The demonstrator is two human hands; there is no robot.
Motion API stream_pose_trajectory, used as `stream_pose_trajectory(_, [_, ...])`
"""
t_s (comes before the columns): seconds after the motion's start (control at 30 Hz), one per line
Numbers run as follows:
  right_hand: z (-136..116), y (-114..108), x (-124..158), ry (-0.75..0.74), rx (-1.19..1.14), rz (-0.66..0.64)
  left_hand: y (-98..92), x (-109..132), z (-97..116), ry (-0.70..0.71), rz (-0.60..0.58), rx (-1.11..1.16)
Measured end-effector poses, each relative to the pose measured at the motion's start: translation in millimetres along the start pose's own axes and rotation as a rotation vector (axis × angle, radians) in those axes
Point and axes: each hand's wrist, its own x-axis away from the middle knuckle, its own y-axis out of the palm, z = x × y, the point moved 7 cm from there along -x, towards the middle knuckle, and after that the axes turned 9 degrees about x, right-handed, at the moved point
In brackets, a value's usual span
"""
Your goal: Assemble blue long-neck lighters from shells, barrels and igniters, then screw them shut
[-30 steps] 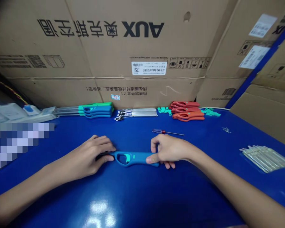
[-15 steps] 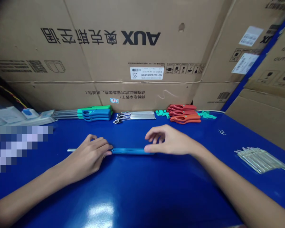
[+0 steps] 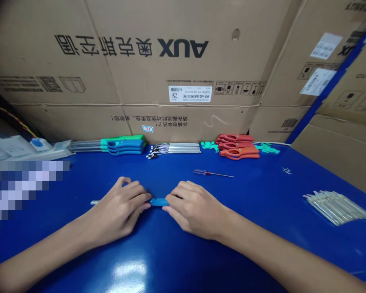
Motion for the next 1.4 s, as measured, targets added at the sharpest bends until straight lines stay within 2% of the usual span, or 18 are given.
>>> stream_pose_trajectory(0.33, [-9.2,-3.1,0.1,-0.071,-0.014,0.064,-8.8,1.9,12.8,0.169,0.18,0.132])
stream_pose_trajectory(0.53, [-10.0,-0.7,-0.7,-0.056,-0.038,0.053,-12.7,3.4,16.1,0.186,0.201,0.107])
stream_pose_trajectory(0.67, [0.6,-2.0,-2.8,0.017,-0.162,-0.027,-10.2,1.3,11.4,0.184,0.213,0.122])
stream_pose_trajectory(0.77, [23.4,-10.4,-5.8,0.151,-0.216,-0.052,-7.0,0.9,6.9,0.185,0.206,0.152])
stream_pose_trajectory(0.87, [63.4,-22.8,-8.6,0.355,-0.071,-0.032,-5.1,1.5,1.7,0.172,0.203,0.216])
stream_pose_trajectory(0.9, [78.3,-24.5,-9.3,0.41,0.019,-0.069,-4.7,1.5,-0.1,0.16,0.202,0.239])
stream_pose_trajectory(0.97, [111.0,-24.7,-9.1,0.505,0.295,-0.228,-3.6,1.4,-1.6,0.155,0.194,0.299])
stream_pose_trajectory(1.07, [155.9,-31.6,-10.4,0.584,0.434,-0.302,-1.3,1.1,-0.4,0.171,0.17,0.388])
stream_pose_trajectory(1.17, [191.0,-30.7,-11.7,0.617,0.522,-0.403,2.9,1.3,-1.4,0.149,0.136,0.396])
stream_pose_trajectory(1.23, [205.0,-24.5,-13.7,0.607,0.558,-0.468,5.3,2.2,-2.7,0.137,0.122,0.364])
stream_pose_trajectory(1.4, [211.4,0.2,-22.9,0.55,0.607,-0.545,8.6,3.4,-4.0,0.125,0.086,0.337])
